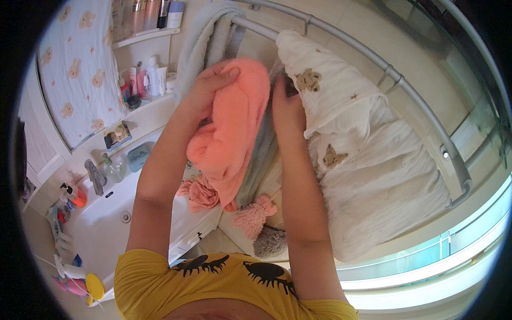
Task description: The person folds several pieces of clothing, including a patterned garment, a purple towel, a peach towel, a white shirt, and a pink towel. They fold each item by hand and place them on a chair or hang them on a rack in the bathroom.
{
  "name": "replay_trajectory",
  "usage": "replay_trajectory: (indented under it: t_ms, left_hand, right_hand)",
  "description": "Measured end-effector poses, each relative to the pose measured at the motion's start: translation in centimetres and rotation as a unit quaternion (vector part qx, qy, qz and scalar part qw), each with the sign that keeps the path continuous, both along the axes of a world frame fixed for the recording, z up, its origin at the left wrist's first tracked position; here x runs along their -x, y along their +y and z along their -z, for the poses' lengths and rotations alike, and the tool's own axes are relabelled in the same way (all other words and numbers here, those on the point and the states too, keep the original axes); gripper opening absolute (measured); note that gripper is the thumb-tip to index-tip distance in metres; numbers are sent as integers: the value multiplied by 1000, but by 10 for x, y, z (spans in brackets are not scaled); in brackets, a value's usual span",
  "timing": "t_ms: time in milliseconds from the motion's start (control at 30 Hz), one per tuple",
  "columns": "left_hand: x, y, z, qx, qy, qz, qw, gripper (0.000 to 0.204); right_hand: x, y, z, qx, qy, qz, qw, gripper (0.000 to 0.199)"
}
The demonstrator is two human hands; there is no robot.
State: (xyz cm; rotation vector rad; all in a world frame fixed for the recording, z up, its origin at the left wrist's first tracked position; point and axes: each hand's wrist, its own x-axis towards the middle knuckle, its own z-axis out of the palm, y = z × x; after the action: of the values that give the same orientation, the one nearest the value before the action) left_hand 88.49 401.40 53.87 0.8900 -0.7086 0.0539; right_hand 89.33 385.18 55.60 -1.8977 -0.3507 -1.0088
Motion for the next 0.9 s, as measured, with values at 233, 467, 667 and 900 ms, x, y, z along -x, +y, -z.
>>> replay_trajectory:
  t_ms: [233,467,667,900]
  left_hand:
    - [-6,16,-21,-63,-29,22,997,37]
    - [-19,-3,-42,-74,-39,5,996,37]
    - [-40,-23,-59,-24,-76,13,997,30]
    - [-40,-46,-87,-19,-55,-34,998,21]
  right_hand:
    - [32,15,-25,43,150,-34,987,51]
    - [-28,11,-21,-121,8,-198,973,49]
    - [-2,19,-26,-238,107,-220,940,45]
    - [-54,-32,-44,-334,325,-194,863,47]
